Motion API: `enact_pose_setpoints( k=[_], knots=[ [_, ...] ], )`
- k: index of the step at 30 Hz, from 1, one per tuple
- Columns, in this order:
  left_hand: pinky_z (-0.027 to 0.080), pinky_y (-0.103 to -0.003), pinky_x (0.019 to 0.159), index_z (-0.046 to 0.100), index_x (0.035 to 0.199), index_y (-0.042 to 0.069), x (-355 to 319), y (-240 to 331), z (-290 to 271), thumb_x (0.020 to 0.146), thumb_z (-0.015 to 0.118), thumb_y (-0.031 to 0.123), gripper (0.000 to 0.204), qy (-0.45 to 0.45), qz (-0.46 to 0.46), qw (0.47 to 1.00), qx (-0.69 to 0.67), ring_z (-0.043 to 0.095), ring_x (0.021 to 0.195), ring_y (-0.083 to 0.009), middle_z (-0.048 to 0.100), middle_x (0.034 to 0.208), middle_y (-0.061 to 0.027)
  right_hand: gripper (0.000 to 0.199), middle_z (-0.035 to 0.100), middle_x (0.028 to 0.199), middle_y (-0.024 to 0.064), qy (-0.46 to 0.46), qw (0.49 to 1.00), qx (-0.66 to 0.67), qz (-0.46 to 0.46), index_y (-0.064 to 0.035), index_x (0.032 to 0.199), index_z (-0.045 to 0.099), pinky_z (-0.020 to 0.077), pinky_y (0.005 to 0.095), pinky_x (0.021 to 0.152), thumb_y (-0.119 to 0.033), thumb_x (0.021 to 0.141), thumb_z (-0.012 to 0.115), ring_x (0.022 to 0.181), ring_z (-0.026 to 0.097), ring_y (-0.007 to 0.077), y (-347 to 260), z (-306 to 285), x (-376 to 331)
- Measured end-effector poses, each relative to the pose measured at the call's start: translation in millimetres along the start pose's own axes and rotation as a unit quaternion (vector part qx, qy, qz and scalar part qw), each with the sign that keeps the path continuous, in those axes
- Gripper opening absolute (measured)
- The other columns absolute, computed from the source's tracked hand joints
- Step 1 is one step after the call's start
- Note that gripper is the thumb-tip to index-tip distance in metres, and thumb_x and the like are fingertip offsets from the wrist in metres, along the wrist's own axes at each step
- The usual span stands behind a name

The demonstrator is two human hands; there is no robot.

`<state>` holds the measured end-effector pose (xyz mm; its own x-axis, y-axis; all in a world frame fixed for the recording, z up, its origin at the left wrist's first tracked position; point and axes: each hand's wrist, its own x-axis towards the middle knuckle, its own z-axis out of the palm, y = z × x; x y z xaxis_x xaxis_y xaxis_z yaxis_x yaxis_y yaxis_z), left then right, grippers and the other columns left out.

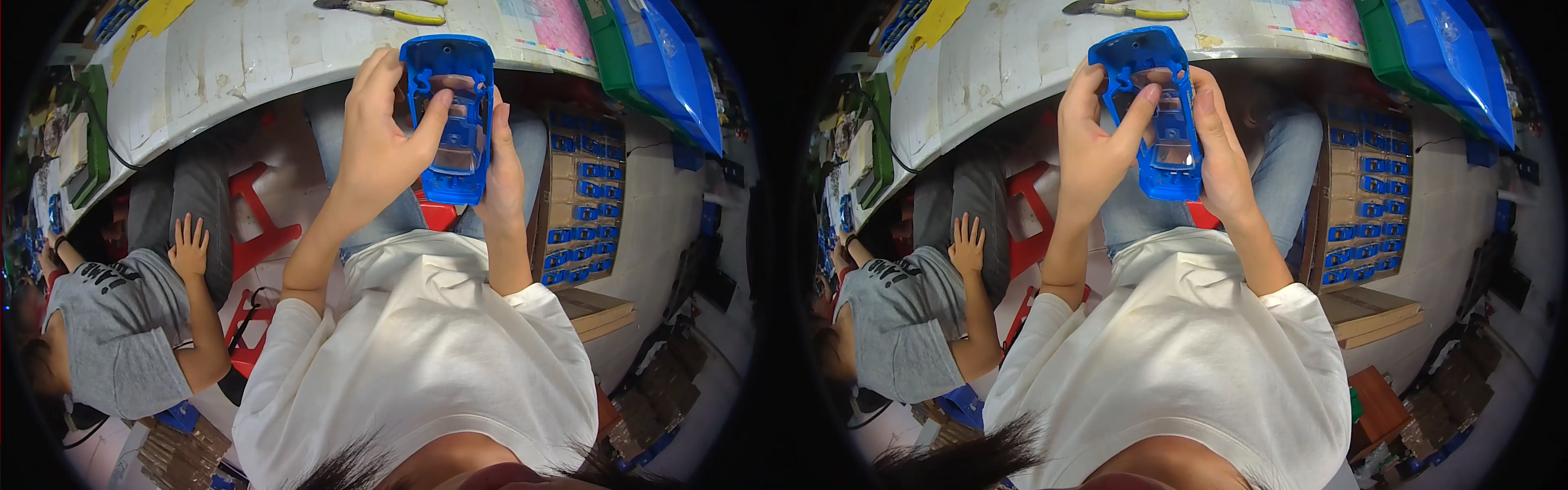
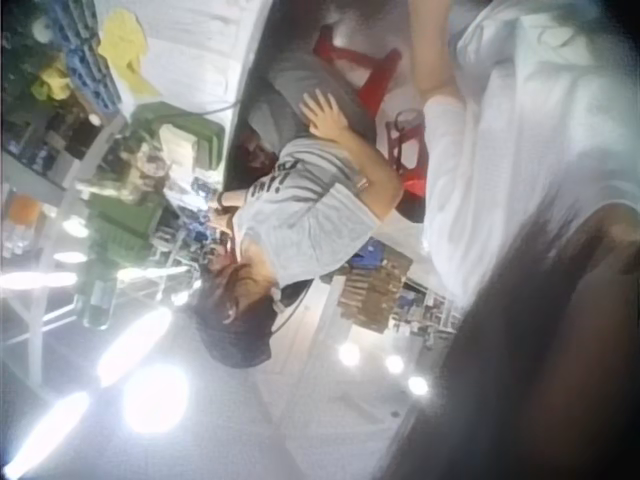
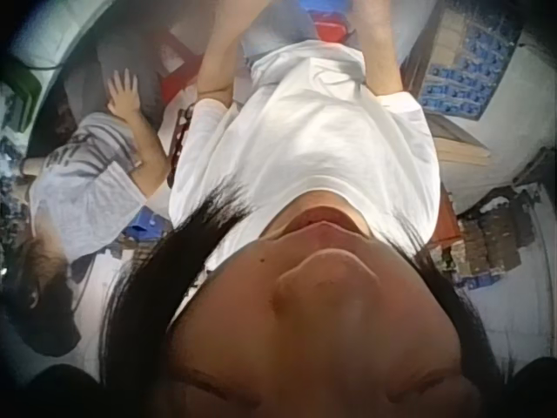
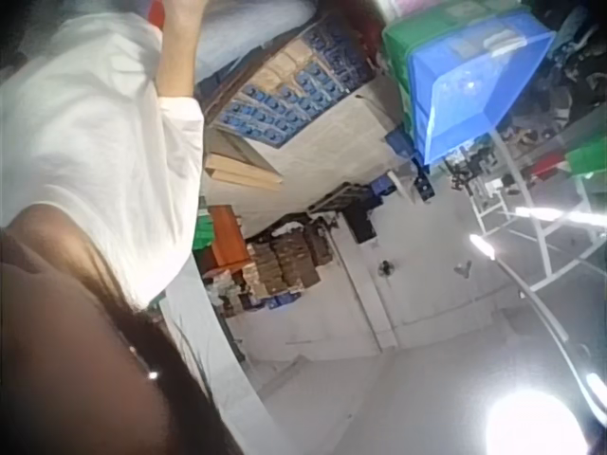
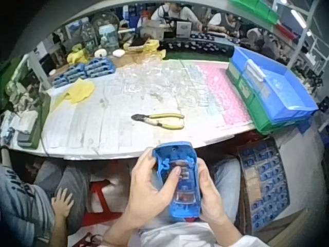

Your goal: The recorder is assembling blue plastic toy cars by fitting clear plastic window/interior components into the shells using hands and pliers.

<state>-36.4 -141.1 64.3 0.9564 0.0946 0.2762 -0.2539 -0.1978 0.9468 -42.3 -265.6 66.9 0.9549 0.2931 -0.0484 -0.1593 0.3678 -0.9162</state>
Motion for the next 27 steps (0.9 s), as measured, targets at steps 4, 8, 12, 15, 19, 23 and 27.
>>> enact_pose_setpoints(
  k=[4, 8, 12, 15, 19, 23, 27],
  knots=[
    [0.039, -0.024, 0.053, 0.05, 0.087, -0.002, 0.5, 10.6, 7.2, 0.075, 0.061, 0.003, 0.017, 0.058, -0.024, 0.992, -0.107, 0.048, 0.061, -0.012, 0.051, 0.073, -0.0086, 0.042, 0.052, 0.104, 0.0081, -0.016, 0.997, 0.07, 0.014, -0.0055, 0.115, 0.04, 0.0493, 0.0241, 0.067, -0.04, 0.091, 0.041, 0.083, 0.054, 0.0112, -3.8, -1.6, -2.0],
    [0.039, -0.025, 0.053, 0.051, 0.088, -0.002, 4.1, -0.2, 10.5, 0.075, 0.061, 0.003, 0.017, 0.063, 0.008, 0.997, -0.049, 0.046, 0.058, -0.0122, 0.054, 0.072, -0.0091, 0.024, 0.057, 0.083, 0.0042, 0.02, 0.983, -0.162, -0.079, -0.0025, 0.105, 0.048, 0.0427, 0.0192, 0.063, -0.013, 0.084, 0.054, 0.069, 0.05, 0.0053, -0.8, -6.8, 3.7],
    [0.038, -0.027, 0.053, 0.053, 0.088, -0.002, 2.6, -5.4, 15.3, 0.075, 0.06, 0.004, 0.016, 0.066, 0.034, 0.997, -0.029, 0.046, 0.058, -0.0159, 0.053, 0.073, -0.0096, 0.016, 0.059, 0.077, 0.0036, 0.073, 0.956, -0.261, -0.116, -0.0016, 0.101, 0.051, 0.0461, 0.0211, 0.059, -0.012, 0.089, 0.047, 0.066, 0.052, 0.005, -4.3, 0.9, 7.0],
    [0.04, -0.029, 0.056, 0.053, 0.089, -0.001, 2.6, -3.8, 15.1, 0.076, 0.058, 0.003, 0.014, 0.049, 0.052, 0.997, -0.01, 0.049, 0.063, -0.0201, 0.052, 0.076, -0.011, 0.017, 0.06, 0.079, 0.0047, 0.088, 0.951, -0.269, -0.125, -0.0009, 0.102, 0.05, 0.0484, 0.0225, 0.058, -0.012, 0.09, 0.046, 0.066, 0.053, 0.0056, -4.0, 2.3, 7.5],
    [0.042, -0.034, 0.062, 0.051, 0.09, -0.002, 0.3, -1.6, 14.9, 0.078, 0.054, 0.002, 0.013, 0.032, 0.07, 0.996, 0.038, 0.053, 0.071, -0.0286, 0.052, 0.082, -0.014, 0.016, 0.06, 0.079, 0.0054, 0.102, 0.947, -0.269, -0.14, -0.0001, 0.101, 0.05, 0.0491, 0.0236, 0.056, -0.009, 0.09, 0.044, 0.066, 0.054, 0.0064, -4.2, 5.4, 7.3],
    [0.038, -0.026, 0.052, 0.051, 0.086, -0.002, 0.5, -1.3, 12.3, 0.081, 0.059, 0.011, 0.016, 0.031, 0.062, 0.993, 0.098, 0.049, 0.061, -0.0159, 0.054, 0.076, -0.0102, 0.012, 0.058, 0.073, 0.0065, 0.097, 0.925, -0.327, -0.168, 0.001, 0.095, 0.049, 0.0462, 0.0229, 0.052, -0.006, 0.087, 0.043, 0.061, 0.052, 0.0062, 1.9, -3.0, 9.5],
    [0.036, -0.026, 0.051, 0.049, 0.084, -0.002, 1.3, 0.6, 12.2, 0.08, 0.06, 0.011, 0.017, 0.021, 0.06, 0.995, 0.073, 0.047, 0.06, -0.0151, 0.053, 0.075, -0.0105, 0.009, 0.055, 0.066, 0.0066, 0.104, 0.931, -0.318, -0.144, 0.0011, 0.091, 0.049, 0.0423, 0.023, 0.049, -0.005, 0.085, 0.044, 0.055, 0.05, 0.0067, -3.4, 2.2, 8.1]
  ],
)
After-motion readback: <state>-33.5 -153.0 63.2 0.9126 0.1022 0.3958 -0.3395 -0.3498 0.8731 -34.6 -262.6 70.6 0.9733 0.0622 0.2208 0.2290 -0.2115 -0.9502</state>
